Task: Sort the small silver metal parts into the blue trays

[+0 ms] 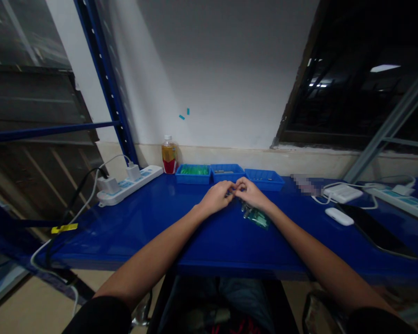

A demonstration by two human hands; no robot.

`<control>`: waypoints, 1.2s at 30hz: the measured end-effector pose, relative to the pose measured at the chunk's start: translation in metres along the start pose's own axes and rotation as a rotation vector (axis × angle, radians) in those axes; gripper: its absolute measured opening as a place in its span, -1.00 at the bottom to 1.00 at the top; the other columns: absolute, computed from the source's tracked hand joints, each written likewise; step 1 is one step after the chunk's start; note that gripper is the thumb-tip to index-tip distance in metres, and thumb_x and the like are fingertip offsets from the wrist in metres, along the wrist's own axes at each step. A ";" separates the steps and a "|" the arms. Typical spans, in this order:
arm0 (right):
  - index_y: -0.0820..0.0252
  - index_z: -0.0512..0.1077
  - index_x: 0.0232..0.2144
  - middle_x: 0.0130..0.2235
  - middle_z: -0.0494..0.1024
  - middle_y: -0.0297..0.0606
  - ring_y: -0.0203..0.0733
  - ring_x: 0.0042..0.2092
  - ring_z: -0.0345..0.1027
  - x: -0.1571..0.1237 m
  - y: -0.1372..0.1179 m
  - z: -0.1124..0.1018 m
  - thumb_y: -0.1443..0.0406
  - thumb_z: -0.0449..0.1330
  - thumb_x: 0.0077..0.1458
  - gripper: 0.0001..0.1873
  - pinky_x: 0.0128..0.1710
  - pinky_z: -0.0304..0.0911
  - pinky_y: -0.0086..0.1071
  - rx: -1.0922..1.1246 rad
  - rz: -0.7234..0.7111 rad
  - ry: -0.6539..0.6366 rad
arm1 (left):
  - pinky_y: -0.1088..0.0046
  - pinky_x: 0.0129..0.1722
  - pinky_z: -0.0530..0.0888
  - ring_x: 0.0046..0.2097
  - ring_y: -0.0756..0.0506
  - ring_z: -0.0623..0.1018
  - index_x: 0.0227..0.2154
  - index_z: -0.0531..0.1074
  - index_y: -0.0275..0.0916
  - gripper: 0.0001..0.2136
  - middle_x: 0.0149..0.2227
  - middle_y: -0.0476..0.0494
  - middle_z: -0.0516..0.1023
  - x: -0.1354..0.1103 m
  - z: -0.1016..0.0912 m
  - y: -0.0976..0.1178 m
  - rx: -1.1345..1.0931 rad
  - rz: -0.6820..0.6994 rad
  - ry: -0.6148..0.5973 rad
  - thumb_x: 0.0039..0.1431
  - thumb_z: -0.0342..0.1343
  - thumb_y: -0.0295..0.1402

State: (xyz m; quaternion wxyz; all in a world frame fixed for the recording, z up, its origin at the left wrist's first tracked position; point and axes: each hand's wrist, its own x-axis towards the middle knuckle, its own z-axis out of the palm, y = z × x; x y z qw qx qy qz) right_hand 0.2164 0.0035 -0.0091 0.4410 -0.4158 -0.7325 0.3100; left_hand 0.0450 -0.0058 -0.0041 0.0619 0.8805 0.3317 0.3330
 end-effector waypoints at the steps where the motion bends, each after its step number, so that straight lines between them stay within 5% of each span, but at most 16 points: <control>1: 0.12 0.18 -0.40 -0.54 0.32 -0.51 -0.33 -0.50 0.22 0.001 -0.002 0.001 0.20 0.19 -0.15 -0.72 -0.48 0.12 -0.45 0.054 0.001 0.006 | 0.42 -0.13 0.39 -0.16 -0.09 0.48 -0.17 0.39 -0.27 -0.79 -0.19 -0.16 0.51 0.001 0.000 0.002 -0.009 0.020 0.026 0.10 0.04 -0.48; 6: 0.12 0.20 -0.40 -0.54 0.31 -0.47 -0.31 -0.50 0.22 -0.001 -0.012 0.001 0.08 0.19 -0.07 -0.69 -0.50 0.09 -0.44 0.099 -0.020 0.070 | 0.48 -0.22 0.40 -0.27 -0.05 0.50 -0.29 0.47 -0.29 -0.87 -0.32 -0.11 0.55 0.006 -0.006 0.007 -0.200 -0.173 0.162 0.12 0.07 -0.43; 10: 0.14 0.29 -0.30 -0.41 0.40 -0.33 -0.23 -0.37 0.30 -0.007 -0.024 -0.002 0.14 0.15 0.03 -0.77 -0.41 0.16 -0.38 -0.117 -0.211 0.161 | 0.51 -0.37 0.38 -0.38 -0.04 0.49 -0.40 0.49 -0.34 -0.72 -0.43 -0.09 0.54 0.010 -0.007 0.002 -0.465 -0.358 0.215 0.14 0.05 -0.19; 15: 0.14 0.34 -0.34 -0.37 0.42 -0.26 -0.15 -0.26 0.30 -0.012 -0.032 -0.005 0.26 0.09 0.11 -0.92 -0.22 0.20 -0.29 -0.493 -0.466 0.153 | 0.53 -0.44 0.32 -0.45 0.00 0.43 -0.49 0.46 -0.34 -0.59 -0.51 -0.05 0.48 0.012 0.000 -0.004 -0.565 -0.366 0.200 0.13 -0.01 -0.04; 24: 0.16 0.37 -0.37 -0.34 0.45 -0.23 -0.14 -0.24 0.31 -0.010 -0.034 -0.016 0.32 0.09 0.12 -0.93 -0.20 0.21 -0.28 -0.587 -0.544 0.123 | 0.53 -0.48 0.30 -0.51 0.02 0.40 -0.44 0.47 -0.35 -0.49 -0.53 -0.08 0.47 0.009 0.000 0.002 -0.590 -0.350 0.053 0.18 -0.12 0.04; 27: 0.17 0.39 -0.43 -0.36 0.45 -0.22 -0.12 -0.23 0.31 -0.002 -0.016 -0.030 0.27 0.09 0.11 -0.87 -0.18 0.19 -0.28 -0.692 -0.422 0.243 | 0.47 -0.37 0.36 -0.40 -0.04 0.46 -0.35 0.49 -0.32 -0.60 -0.42 -0.12 0.52 0.004 0.004 0.008 -0.331 -0.210 -0.026 0.25 -0.11 -0.10; 31: 0.21 0.46 -0.40 -0.30 0.47 -0.12 -0.04 -0.16 0.28 0.006 0.018 -0.060 0.23 0.09 0.09 -0.80 -0.14 0.16 -0.24 -0.916 -0.082 0.437 | 0.40 -0.14 0.36 -0.18 -0.09 0.46 -0.18 0.46 -0.24 -0.77 -0.22 -0.15 0.52 -0.001 0.015 0.018 0.050 0.053 -0.098 0.26 -0.09 -0.36; 36: 0.23 0.51 -0.31 -0.17 0.45 -0.02 0.06 -0.08 0.23 0.004 0.036 -0.081 0.23 0.04 0.11 -0.72 -0.16 0.14 -0.19 -1.047 0.231 0.488 | 0.33 -0.15 0.35 -0.11 -0.17 0.41 -0.07 0.43 -0.20 -0.73 -0.14 -0.17 0.50 0.009 0.024 0.019 0.293 0.080 -0.149 0.24 -0.09 -0.41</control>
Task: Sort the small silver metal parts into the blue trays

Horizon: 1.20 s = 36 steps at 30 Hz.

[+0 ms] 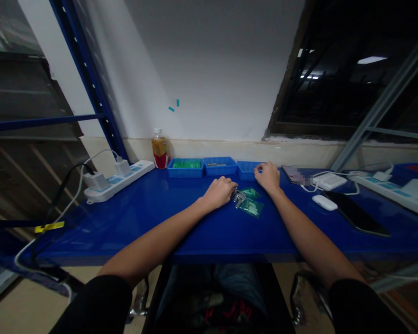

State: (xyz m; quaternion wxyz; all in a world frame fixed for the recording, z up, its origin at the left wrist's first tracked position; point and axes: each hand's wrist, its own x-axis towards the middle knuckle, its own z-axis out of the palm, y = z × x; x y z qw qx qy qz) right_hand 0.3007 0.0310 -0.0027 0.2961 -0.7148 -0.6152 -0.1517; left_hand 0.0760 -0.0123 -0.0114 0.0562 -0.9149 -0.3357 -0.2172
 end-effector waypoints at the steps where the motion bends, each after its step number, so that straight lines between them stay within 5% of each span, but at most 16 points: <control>1: 0.21 0.51 -0.30 -0.16 0.45 -0.02 0.07 -0.07 0.22 0.000 0.001 0.000 0.22 0.03 0.11 -0.71 -0.17 0.14 -0.18 -0.005 0.020 -0.014 | 0.31 -0.16 0.34 -0.11 -0.18 0.40 -0.08 0.43 -0.19 -0.74 -0.15 -0.17 0.50 0.002 0.001 -0.002 0.018 -0.005 -0.014 0.23 -0.07 -0.41; 4: 0.17 0.52 -0.28 -0.14 0.45 -0.04 0.09 -0.05 0.21 0.000 0.000 0.000 0.20 0.03 0.13 -0.70 -0.16 0.13 -0.14 0.001 0.044 -0.051 | 0.27 -0.16 0.33 -0.12 -0.21 0.39 -0.18 0.47 -0.19 -0.79 -0.20 -0.18 0.51 0.005 0.003 -0.008 -0.014 -0.029 -0.033 0.19 -0.01 -0.39; 9: 0.18 0.52 -0.29 -0.14 0.46 -0.02 0.11 -0.04 0.21 -0.001 -0.005 -0.001 0.17 0.04 0.12 -0.69 -0.14 0.14 -0.11 0.040 0.010 -0.032 | 0.22 -0.07 0.32 -0.13 -0.20 0.41 -0.40 0.46 -0.26 -0.94 -0.31 -0.17 0.51 0.005 0.008 -0.019 -0.408 -0.150 0.086 0.03 0.13 -0.49; 17: 0.18 0.46 -0.21 -0.35 0.50 -0.23 -0.14 -0.25 0.33 -0.020 -0.051 -0.025 0.31 0.09 0.10 -0.79 -0.20 0.21 -0.29 0.491 -0.542 -0.019 | 0.49 -0.31 0.45 -0.24 -0.02 0.51 -0.23 0.40 -0.29 -0.86 -0.22 -0.18 0.52 0.031 0.000 -0.030 -0.837 -0.336 0.175 0.20 -0.02 -0.44; 21: 0.16 0.45 -0.20 -0.35 0.50 -0.25 -0.17 -0.29 0.33 -0.029 -0.067 -0.029 0.36 0.09 0.10 -0.79 -0.25 0.21 -0.32 0.592 -0.603 -0.015 | 0.52 -0.34 0.45 -0.30 0.02 0.50 -0.20 0.37 -0.26 -0.82 -0.29 -0.11 0.51 0.032 -0.009 -0.024 -1.394 -0.523 0.200 0.11 0.08 -0.50; 24: 0.17 0.45 -0.24 -0.37 0.50 -0.26 -0.19 -0.32 0.35 -0.031 -0.068 -0.024 0.34 0.11 0.09 -0.82 -0.31 0.22 -0.35 0.674 -0.542 -0.044 | 0.48 -0.32 0.46 -0.35 0.03 0.50 -0.19 0.32 -0.26 -0.77 -0.38 -0.06 0.49 0.029 -0.011 -0.020 -1.596 -0.609 0.249 0.07 0.12 -0.55; 31: 0.19 0.42 -0.38 -0.46 0.47 -0.33 -0.25 -0.41 0.33 -0.033 -0.070 -0.022 0.27 0.15 0.04 -0.89 -0.41 0.17 -0.40 0.815 -0.404 -0.136 | 0.45 -0.17 0.44 -0.32 0.05 0.52 -0.21 0.26 -0.27 -0.78 -0.39 -0.06 0.50 0.022 -0.008 -0.017 -1.652 -0.602 0.310 0.09 0.03 -0.63; 36: 0.18 0.34 -0.47 -0.49 0.40 -0.37 -0.28 -0.42 0.28 -0.030 -0.074 -0.020 0.19 0.16 0.00 -0.82 -0.39 0.18 -0.41 1.018 -0.249 -0.112 | 0.44 -0.19 0.43 -0.27 -0.01 0.50 -0.27 0.31 -0.29 -0.79 -0.31 -0.11 0.50 0.019 -0.003 -0.015 -1.145 -0.379 0.375 0.01 0.17 -0.52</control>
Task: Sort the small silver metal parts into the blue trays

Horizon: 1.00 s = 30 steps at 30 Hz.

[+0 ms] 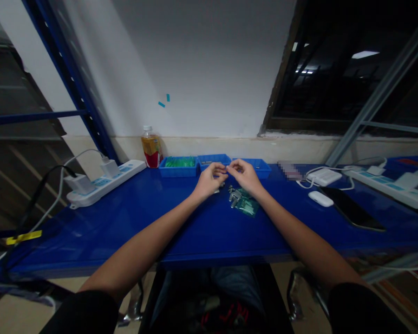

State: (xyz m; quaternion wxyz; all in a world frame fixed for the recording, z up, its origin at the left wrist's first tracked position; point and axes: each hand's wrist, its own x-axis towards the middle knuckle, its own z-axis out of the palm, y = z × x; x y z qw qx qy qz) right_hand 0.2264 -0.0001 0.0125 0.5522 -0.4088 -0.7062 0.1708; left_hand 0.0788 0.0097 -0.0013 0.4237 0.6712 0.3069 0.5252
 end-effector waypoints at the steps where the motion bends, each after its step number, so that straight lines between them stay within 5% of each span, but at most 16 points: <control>1: 0.18 0.33 -0.47 -0.49 0.39 -0.38 -0.28 -0.42 0.27 0.000 0.000 0.001 0.17 0.15 0.01 -0.81 -0.39 0.18 -0.41 0.028 0.009 -0.008 | 0.46 -0.21 0.42 -0.27 -0.01 0.50 -0.30 0.32 -0.30 -0.81 -0.32 -0.11 0.49 0.000 0.000 -0.001 0.092 0.062 0.009 0.01 0.18 -0.48; 9: 0.18 0.37 -0.41 -0.46 0.43 -0.35 -0.26 -0.41 0.29 -0.005 -0.001 0.003 0.16 0.07 0.11 -0.79 -0.42 0.15 -0.43 -0.131 -0.012 -0.064 | 0.49 -0.25 0.41 -0.30 -0.03 0.49 -0.33 0.43 -0.32 -0.78 -0.36 -0.09 0.51 0.001 -0.010 -0.007 0.248 0.145 -0.009 0.14 0.07 -0.23; 14: 0.17 0.38 -0.15 -0.36 0.47 -0.29 -0.23 -0.32 0.33 -0.005 -0.006 -0.008 0.34 0.05 0.11 -0.76 -0.29 0.20 -0.38 -0.308 -0.224 -0.202 | 0.48 -0.28 0.38 -0.33 -0.04 0.46 -0.44 0.46 -0.31 -0.70 -0.43 -0.06 0.49 0.000 -0.014 -0.008 0.295 0.089 -0.063 0.18 -0.03 -0.18; 19: 0.17 0.40 -0.24 -0.29 0.47 -0.25 -0.20 -0.25 0.33 -0.004 -0.006 -0.012 0.37 0.06 0.12 -0.84 -0.22 0.21 -0.35 -0.394 -0.311 -0.315 | 0.46 -0.27 0.39 -0.34 -0.05 0.47 -0.52 0.45 -0.31 -0.68 -0.47 -0.06 0.49 -0.001 -0.014 -0.006 0.277 0.060 -0.132 0.16 -0.03 -0.18; 25: 0.19 0.41 -0.32 -0.31 0.49 -0.22 -0.18 -0.25 0.33 0.002 0.011 -0.018 0.28 0.03 0.18 -0.82 -0.22 0.20 -0.34 -0.476 -0.244 -0.251 | 0.42 -0.28 0.41 -0.33 -0.07 0.50 -0.37 0.46 -0.34 -0.66 -0.37 -0.18 0.54 -0.002 -0.007 -0.011 0.351 0.033 -0.190 0.25 -0.12 -0.21; 30: 0.21 0.48 -0.37 -0.27 0.52 -0.12 -0.06 -0.15 0.30 0.011 0.046 -0.041 0.21 0.00 0.19 -0.71 -0.11 0.15 -0.26 -0.809 -0.018 -0.049 | 0.30 -0.03 0.31 -0.12 -0.12 0.44 -0.15 0.47 -0.19 -0.78 -0.16 -0.14 0.52 -0.006 -0.005 -0.016 0.789 0.248 -0.322 0.15 0.05 -0.40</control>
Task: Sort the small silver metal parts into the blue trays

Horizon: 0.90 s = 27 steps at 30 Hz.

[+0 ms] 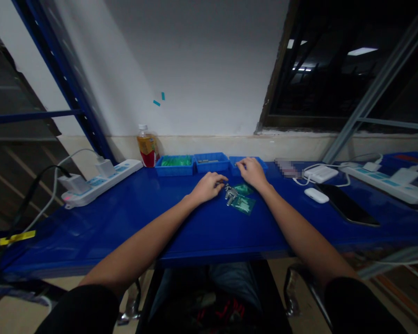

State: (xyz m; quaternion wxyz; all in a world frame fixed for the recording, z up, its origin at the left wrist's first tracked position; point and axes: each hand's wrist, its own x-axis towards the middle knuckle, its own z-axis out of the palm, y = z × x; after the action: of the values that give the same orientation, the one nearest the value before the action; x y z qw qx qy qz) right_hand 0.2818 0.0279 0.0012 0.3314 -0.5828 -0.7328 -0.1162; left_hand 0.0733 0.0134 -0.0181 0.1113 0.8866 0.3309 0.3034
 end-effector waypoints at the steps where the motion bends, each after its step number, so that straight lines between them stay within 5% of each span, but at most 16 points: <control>1: 0.21 0.48 -0.36 -0.26 0.52 -0.10 -0.05 -0.14 0.30 0.000 0.008 0.001 0.20 0.00 0.19 -0.69 -0.12 0.14 -0.25 -0.060 0.060 0.005 | 0.30 -0.02 0.30 -0.08 -0.12 0.42 -0.12 0.47 -0.15 -0.76 -0.13 -0.13 0.51 -0.001 0.000 0.000 0.081 0.043 -0.037 0.15 0.06 -0.38; 5: 0.24 0.50 -0.32 -0.21 0.50 -0.03 0.01 -0.12 0.28 -0.001 0.026 0.003 0.16 -0.03 0.21 -0.63 -0.14 0.14 -0.21 -0.203 0.185 -0.006 | 0.31 -0.10 0.31 -0.07 -0.14 0.38 -0.19 0.49 -0.08 -0.82 -0.13 -0.09 0.48 -0.002 0.000 0.001 0.198 0.084 -0.104 0.15 0.10 -0.29; 10: 0.26 0.49 -0.29 -0.17 0.47 0.04 0.08 -0.07 0.24 -0.002 0.017 -0.001 0.14 -0.03 0.21 -0.62 -0.14 0.12 -0.16 -0.228 0.172 0.001 | 0.34 -0.13 0.32 -0.15 -0.12 0.41 -0.35 0.47 -0.21 -0.88 -0.24 -0.11 0.52 -0.001 0.001 0.001 0.118 0.010 0.005 0.12 0.11 -0.29; 19: 0.14 0.40 -0.29 -0.26 0.49 -0.20 -0.05 -0.15 0.29 -0.013 -0.055 -0.022 0.18 0.13 0.11 -0.82 -0.18 0.11 -0.25 0.092 -0.300 -0.075 | 0.49 -0.41 0.29 -0.44 -0.03 0.40 -0.52 0.37 -0.26 -0.73 -0.54 0.00 0.39 0.002 -0.002 -0.003 -0.361 -0.290 0.318 0.19 0.00 -0.20; 27: 0.15 0.39 -0.32 -0.26 0.48 -0.20 -0.07 -0.17 0.27 -0.016 -0.062 -0.024 0.24 0.13 0.09 -0.88 -0.20 0.08 -0.26 0.091 -0.352 -0.107 | 0.52 -0.41 0.31 -0.43 0.00 0.40 -0.52 0.35 -0.27 -0.68 -0.53 0.00 0.38 0.004 0.004 -0.005 -0.474 -0.277 0.274 0.25 -0.08 -0.17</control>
State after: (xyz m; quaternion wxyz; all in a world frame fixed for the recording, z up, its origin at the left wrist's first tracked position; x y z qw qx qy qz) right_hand 0.2343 -0.0159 0.0223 0.2925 -0.4353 -0.8446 -0.1080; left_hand 0.0751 0.0200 -0.0212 0.3097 0.7332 0.3806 0.4708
